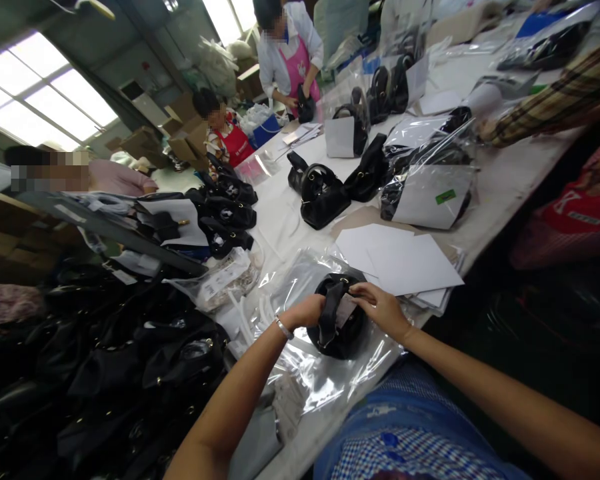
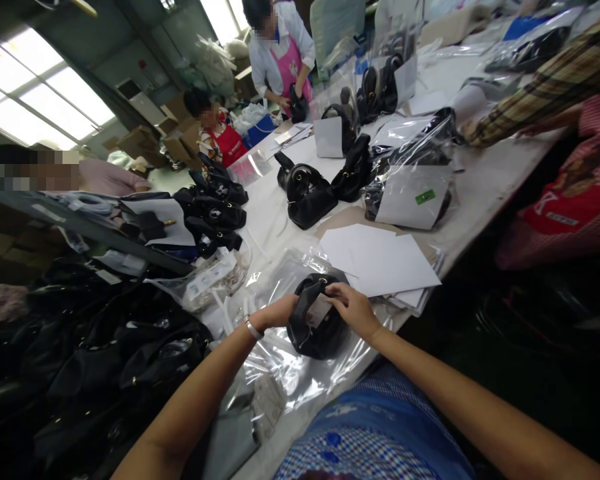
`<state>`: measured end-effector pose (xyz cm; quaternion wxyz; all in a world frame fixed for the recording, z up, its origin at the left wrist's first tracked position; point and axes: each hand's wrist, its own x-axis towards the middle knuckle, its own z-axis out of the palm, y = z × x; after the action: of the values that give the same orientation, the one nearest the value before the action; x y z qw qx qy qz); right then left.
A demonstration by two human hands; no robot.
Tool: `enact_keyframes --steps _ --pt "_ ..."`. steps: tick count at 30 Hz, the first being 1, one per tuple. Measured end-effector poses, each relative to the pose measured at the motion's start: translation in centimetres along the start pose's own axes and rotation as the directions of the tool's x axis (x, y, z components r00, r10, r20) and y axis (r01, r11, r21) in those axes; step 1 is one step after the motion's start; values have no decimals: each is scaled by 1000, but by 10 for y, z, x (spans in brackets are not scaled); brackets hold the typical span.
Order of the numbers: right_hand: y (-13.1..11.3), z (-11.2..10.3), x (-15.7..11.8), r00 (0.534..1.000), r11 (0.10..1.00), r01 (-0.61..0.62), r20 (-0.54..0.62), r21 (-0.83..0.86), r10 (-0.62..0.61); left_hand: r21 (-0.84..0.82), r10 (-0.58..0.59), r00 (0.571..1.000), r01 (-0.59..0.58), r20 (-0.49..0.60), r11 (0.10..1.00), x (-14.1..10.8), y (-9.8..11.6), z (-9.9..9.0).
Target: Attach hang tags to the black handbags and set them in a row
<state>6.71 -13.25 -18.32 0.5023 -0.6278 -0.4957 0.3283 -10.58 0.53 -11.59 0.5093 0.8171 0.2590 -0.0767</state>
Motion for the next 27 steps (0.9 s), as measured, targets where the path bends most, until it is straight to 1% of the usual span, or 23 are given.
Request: enact_keyframes --steps 1,2,4,5,8,11,14,17,19,22,24,26,27 --pt "2 0 -5 999 999 -36 15 12 36 -3 -9 1000 9 -12 1000 -2 0 2" --pt "3 0 -9 997 999 -43 70 -2 43 -9 -19 1000 19 -20 1000 -4 0 4" --pt "4 -2 -14 979 996 2 202 -91 17 -40 -43 999 43 -5 998 -8 -2 6" --pt "4 -4 -14 968 989 28 250 -147 10 -63 -59 998 60 10 996 -9 -3 7" --pt "-1 -9 -10 941 949 80 338 -306 30 -102 -121 991 125 52 987 -11 -7 7" --pt "-7 -15 -3 900 917 150 436 -371 30 -85 -179 982 183 56 979 -11 -8 6" --pt "-6 -20 3 873 933 204 486 -298 -35 -19 -178 983 179 36 984 -11 -6 5" --pt "3 -24 7 855 951 228 510 -209 -93 45 -170 985 169 16 985 -11 -2 6" --pt "11 -26 7 855 965 206 509 -163 -96 71 -183 983 182 10 981 -10 0 8" --pt "24 -27 4 868 982 161 488 -97 -94 102 -203 979 201 7 974 -5 4 9" --pt "33 -26 1 869 984 164 483 -76 -108 117 -208 978 206 6 971 -1 7 11" --pt "41 -26 -2 856 974 221 490 -58 -165 142 -214 977 210 9 967 5 10 12" --pt "44 -26 -2 840 962 269 500 -47 -210 155 -220 975 216 14 964 8 11 12"
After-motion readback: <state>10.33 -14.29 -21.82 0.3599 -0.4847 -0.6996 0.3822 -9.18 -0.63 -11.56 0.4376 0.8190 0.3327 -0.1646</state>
